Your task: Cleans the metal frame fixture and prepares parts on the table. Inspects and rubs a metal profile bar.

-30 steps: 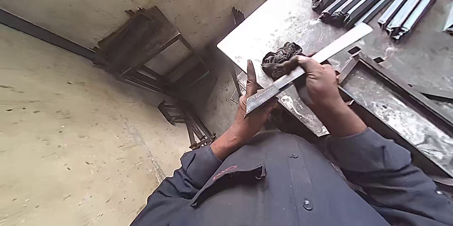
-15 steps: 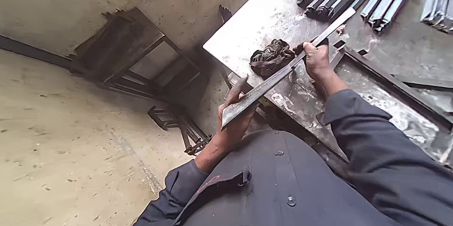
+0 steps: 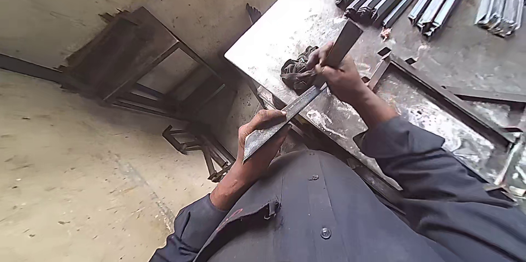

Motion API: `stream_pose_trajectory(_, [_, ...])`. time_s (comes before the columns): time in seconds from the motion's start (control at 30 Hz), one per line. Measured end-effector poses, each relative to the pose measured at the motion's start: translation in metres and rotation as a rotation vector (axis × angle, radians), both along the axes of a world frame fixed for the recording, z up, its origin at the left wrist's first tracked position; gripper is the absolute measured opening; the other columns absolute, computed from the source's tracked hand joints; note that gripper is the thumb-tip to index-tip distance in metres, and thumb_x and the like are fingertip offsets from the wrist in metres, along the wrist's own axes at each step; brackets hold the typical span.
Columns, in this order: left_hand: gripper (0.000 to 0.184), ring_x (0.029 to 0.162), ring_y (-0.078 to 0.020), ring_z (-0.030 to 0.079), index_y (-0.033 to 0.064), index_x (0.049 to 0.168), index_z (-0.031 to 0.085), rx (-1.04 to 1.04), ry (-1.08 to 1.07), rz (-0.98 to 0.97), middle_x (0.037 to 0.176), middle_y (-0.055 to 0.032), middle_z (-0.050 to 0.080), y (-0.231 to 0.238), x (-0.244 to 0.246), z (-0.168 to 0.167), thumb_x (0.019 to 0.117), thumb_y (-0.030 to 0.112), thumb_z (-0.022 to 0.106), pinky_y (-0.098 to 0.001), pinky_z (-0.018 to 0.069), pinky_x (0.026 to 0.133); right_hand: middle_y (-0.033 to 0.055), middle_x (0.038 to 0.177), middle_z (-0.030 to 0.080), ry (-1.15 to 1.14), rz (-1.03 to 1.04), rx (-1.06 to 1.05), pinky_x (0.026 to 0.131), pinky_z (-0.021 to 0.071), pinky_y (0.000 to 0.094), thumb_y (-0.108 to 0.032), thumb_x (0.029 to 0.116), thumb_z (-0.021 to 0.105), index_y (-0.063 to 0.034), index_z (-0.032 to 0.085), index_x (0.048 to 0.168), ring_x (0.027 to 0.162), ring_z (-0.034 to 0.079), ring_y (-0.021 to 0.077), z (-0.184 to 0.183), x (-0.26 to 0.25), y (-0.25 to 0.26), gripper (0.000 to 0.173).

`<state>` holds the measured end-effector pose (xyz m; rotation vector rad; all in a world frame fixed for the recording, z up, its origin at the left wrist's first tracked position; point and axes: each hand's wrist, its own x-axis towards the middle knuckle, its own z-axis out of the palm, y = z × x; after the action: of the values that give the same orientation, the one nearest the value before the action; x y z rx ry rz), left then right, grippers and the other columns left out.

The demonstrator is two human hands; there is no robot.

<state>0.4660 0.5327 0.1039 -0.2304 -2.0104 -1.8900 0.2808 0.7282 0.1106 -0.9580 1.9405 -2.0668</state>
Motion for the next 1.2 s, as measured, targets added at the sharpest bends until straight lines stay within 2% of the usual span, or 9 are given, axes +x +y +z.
stream_pose_trajectory(0.2, [0.032, 0.097, -0.0132, 0.073, 0.0045, 0.112, 0.070, -0.031, 0.004, 0.000, 0.107, -0.0025, 0.075, -0.002, 0.000, 0.001, 0.0834, -0.004, 0.080, -0.0324, 0.0636, 0.089, 0.0042, 0.105, 0.068, 0.058, -0.070, 0.228, 0.086, 0.0555, 0.0308, -0.001, 0.0864, 0.056, -0.0022, 0.061, 0.107, 0.097, 0.065, 0.0095, -0.034, -0.026, 0.027, 0.021])
stream_pose_trajectory(0.47, [0.030, 0.097, -0.0133, 0.073, 0.0028, 0.112, 0.071, -0.043, 0.014, -0.014, 0.107, -0.0037, 0.075, -0.001, -0.001, 0.001, 0.0838, -0.004, 0.079, -0.0326, 0.0636, 0.089, -0.0013, 0.095, 0.067, -0.025, -0.243, 0.274, 0.075, 0.0533, 0.0248, 0.001, 0.0844, 0.055, -0.0064, 0.062, 0.099, 0.084, 0.062, 0.0043, -0.074, -0.053, 0.056, 0.018])
stream_pose_trajectory(0.57, [0.031, 0.096, -0.0142, 0.073, 0.0035, 0.112, 0.070, -0.060, 0.033, 0.017, 0.107, -0.0037, 0.074, -0.003, -0.001, 0.003, 0.0829, -0.004, 0.080, -0.0335, 0.0636, 0.088, -0.0019, 0.096, 0.068, -0.033, -0.219, 0.078, 0.083, 0.0559, 0.0286, 0.009, 0.0818, 0.052, -0.0096, 0.058, 0.094, 0.091, 0.065, 0.0075, -0.064, -0.042, 0.057, 0.023])
stream_pose_trajectory(0.67, [0.034, 0.096, -0.0092, 0.072, 0.0072, 0.110, 0.069, -0.167, -0.015, 0.093, 0.104, 0.0011, 0.075, -0.006, -0.001, 0.024, 0.0800, 0.001, 0.085, -0.0300, 0.0628, 0.089, -0.0023, 0.096, 0.065, 0.031, -0.195, 0.251, 0.079, 0.0523, 0.0212, 0.005, 0.0837, 0.054, -0.0048, 0.061, 0.097, 0.087, 0.061, 0.0009, -0.053, -0.014, 0.047, 0.018])
stream_pose_trajectory(0.8, [0.035, 0.097, -0.0081, 0.072, 0.0070, 0.112, 0.069, -0.233, -0.049, 0.057, 0.106, 0.0014, 0.074, -0.013, -0.004, 0.034, 0.0812, 0.004, 0.084, -0.0284, 0.0622, 0.088, 0.0099, 0.097, 0.067, 0.174, -0.183, 0.447, 0.086, 0.0540, 0.0310, -0.001, 0.0868, 0.061, 0.0017, 0.064, 0.103, 0.091, 0.065, 0.0109, -0.060, 0.003, 0.036, 0.017])
stream_pose_trajectory(0.93, [0.033, 0.096, -0.0120, 0.073, 0.0041, 0.111, 0.071, -0.175, 0.001, 0.053, 0.107, -0.0024, 0.075, -0.003, -0.004, 0.020, 0.0808, -0.001, 0.083, -0.0318, 0.0638, 0.088, 0.0007, 0.097, 0.067, 0.029, -0.297, 0.233, 0.074, 0.0530, 0.0240, 0.005, 0.0824, 0.054, -0.0042, 0.060, 0.100, 0.084, 0.063, 0.0044, -0.053, -0.012, 0.037, 0.020])
stream_pose_trajectory(1.0, [0.041, 0.101, -0.0146, 0.073, 0.0037, 0.120, 0.069, -0.139, -0.017, 0.063, 0.114, -0.0044, 0.074, 0.000, -0.005, 0.018, 0.0813, -0.002, 0.083, -0.0343, 0.0636, 0.091, -0.0041, 0.092, 0.065, -0.070, -0.291, 0.099, 0.059, 0.0485, 0.0193, 0.007, 0.0819, 0.052, -0.0099, 0.057, 0.097, 0.071, 0.058, 0.0011, -0.039, -0.003, 0.032, 0.023])
stream_pose_trajectory(1.1, [0.081, 0.100, -0.0111, 0.073, 0.0120, 0.153, 0.048, -0.132, -0.130, 0.091, 0.120, -0.0026, 0.073, 0.001, -0.010, 0.025, 0.0816, 0.002, 0.085, -0.0318, 0.0630, 0.090, -0.0047, 0.097, 0.066, -0.050, -0.160, -0.058, 0.080, 0.0547, 0.0254, 0.009, 0.0844, 0.052, -0.0115, 0.057, 0.098, 0.091, 0.063, 0.0049, 0.008, 0.036, 0.003, 0.026])
stream_pose_trajectory(1.2, [0.098, 0.095, -0.0100, 0.073, 0.0168, 0.163, 0.026, -0.038, -0.164, 0.041, 0.113, -0.0009, 0.074, 0.002, -0.014, 0.023, 0.0844, 0.001, 0.081, -0.0328, 0.0635, 0.087, 0.0021, 0.097, 0.061, -0.035, -0.008, -0.152, 0.071, 0.0535, 0.0244, 0.008, 0.0868, 0.054, -0.0070, 0.056, 0.103, 0.087, 0.061, 0.0092, 0.073, 0.090, -0.034, 0.022])
